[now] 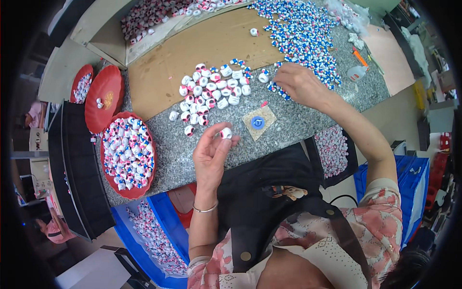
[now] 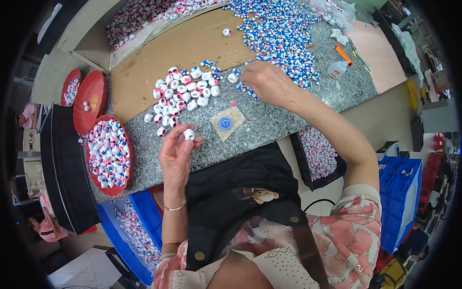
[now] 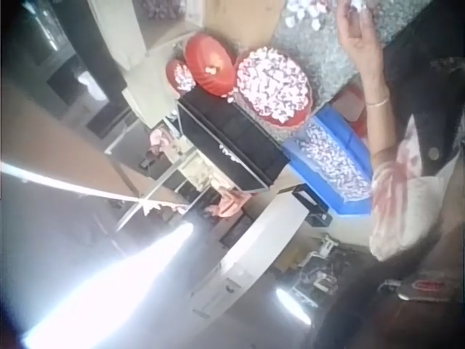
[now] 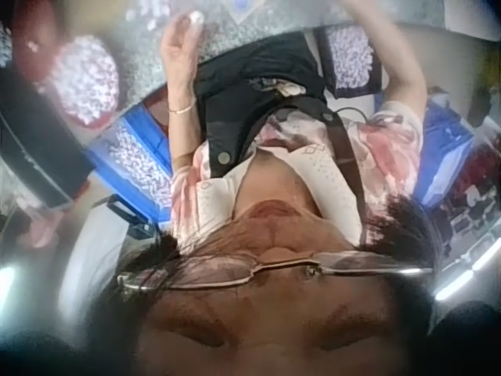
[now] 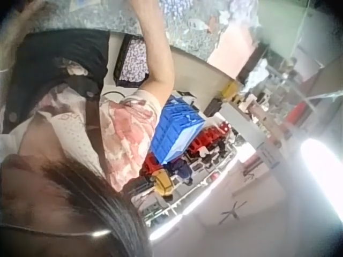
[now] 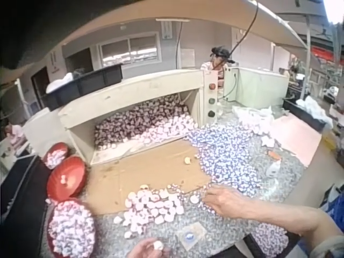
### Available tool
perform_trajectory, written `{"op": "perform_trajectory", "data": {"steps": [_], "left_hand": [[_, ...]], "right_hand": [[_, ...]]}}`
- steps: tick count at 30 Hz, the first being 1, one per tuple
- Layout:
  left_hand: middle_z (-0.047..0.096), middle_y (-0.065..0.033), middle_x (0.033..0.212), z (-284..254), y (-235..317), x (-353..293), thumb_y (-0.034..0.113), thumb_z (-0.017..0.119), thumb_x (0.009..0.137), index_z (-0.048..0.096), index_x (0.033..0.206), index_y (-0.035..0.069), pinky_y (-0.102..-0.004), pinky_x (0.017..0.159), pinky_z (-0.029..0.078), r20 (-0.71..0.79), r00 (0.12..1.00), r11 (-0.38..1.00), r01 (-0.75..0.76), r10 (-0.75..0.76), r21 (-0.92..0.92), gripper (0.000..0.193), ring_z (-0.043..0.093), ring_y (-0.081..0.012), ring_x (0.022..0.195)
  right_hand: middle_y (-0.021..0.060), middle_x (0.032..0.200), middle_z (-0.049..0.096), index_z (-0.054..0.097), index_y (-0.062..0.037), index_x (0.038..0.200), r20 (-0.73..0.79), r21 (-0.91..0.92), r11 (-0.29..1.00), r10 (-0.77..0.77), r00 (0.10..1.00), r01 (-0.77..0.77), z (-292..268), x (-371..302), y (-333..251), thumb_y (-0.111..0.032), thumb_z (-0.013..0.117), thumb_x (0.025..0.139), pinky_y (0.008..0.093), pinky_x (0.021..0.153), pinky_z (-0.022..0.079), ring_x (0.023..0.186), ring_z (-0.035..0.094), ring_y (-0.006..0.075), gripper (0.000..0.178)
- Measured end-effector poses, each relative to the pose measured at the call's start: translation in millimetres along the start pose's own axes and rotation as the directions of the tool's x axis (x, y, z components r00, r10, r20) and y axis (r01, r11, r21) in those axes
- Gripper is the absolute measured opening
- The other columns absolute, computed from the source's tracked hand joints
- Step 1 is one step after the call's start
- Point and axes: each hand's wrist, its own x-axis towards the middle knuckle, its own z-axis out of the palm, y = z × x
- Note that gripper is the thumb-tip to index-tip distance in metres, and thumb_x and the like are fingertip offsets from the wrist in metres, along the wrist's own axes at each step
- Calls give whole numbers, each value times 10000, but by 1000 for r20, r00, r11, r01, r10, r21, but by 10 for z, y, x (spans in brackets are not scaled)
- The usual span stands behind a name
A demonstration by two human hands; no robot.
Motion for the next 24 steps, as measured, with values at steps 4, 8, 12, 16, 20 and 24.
{"op": "perform_trajectory", "data": {"steps": [4, 8, 12, 16, 20, 24], "left_hand": [[621, -143, 1154, -118, -44, -16, -5, 578, 928, 536, 1277, -1, -292, 805, 544, 28, 999, 999, -26, 25, 36, 351, 653, -174, 928], [612, -157, 1182, -13, -68, 36, -11, 579, 926, 525, 1296, -2, -290, 806, 548, 12, 997, 995, -78, 77, 70, 374, 650, -184, 945], [613, -161, 1191, -56, -2, 60, -23, 577, 923, 518, 1298, -6, -292, 824, 535, 14, 997, 996, -80, 80, -33, 380, 650, -187, 960], [613, -156, 1198, -103, -65, 63, -13, 561, 933, 510, 1303, -2, -289, 847, 530, 50, 998, 989, -40, 48, -144, 373, 651, -185, 970], [597, -136, 1186, -61, -45, 35, -35, 584, 911, 506, 1301, -6, -271, 830, 532, 37, 999, 985, -27, 33, -168, 399, 651, -172, 953], [561, -68, 1108, -99, -106, 10, -78, 621, 869, 523, 1272, -17, -221, 775, 519, 13, 996, 995, -83, 84, -54, 420, 634, -118, 904]], "right_hand": [[122, 898, 623, 654, -25, 922, -9, 121, 990, 68, 998, -66, 63, -49, -92, -65, 680, 788, 417, 743, 508, 841, 618, 327, 143], [150, 829, 592, 611, 6, 836, 32, -105, 994, -22, 999, 25, 156, 114, -193, -25, 603, 766, 438, 704, 502, 804, 621, 343, 76], [163, 806, 547, 555, 20, 790, 44, -219, 960, -169, 985, 174, 188, 164, -237, -10, 530, 740, 433, 688, 486, 802, 601, 339, 64], [125, 862, 533, 548, -15, 831, 192, -266, 950, -113, 975, 163, 161, 115, -342, -21, 525, 743, 389, 728, 476, 864, 564, 288, 91], [110, 903, 554, 575, -13, 902, 204, -260, 961, -43, 978, 96, 196, -12, -247, 10, 556, 695, 384, 768, 474, 893, 552, 288, 209], [122, 932, 572, 611, -6, 980, 173, -183, 983, 39, 984, -7, 140, -7, -204, 55, 609, 697, 398, 795, 472, 921, 558, 310, 289]]}}
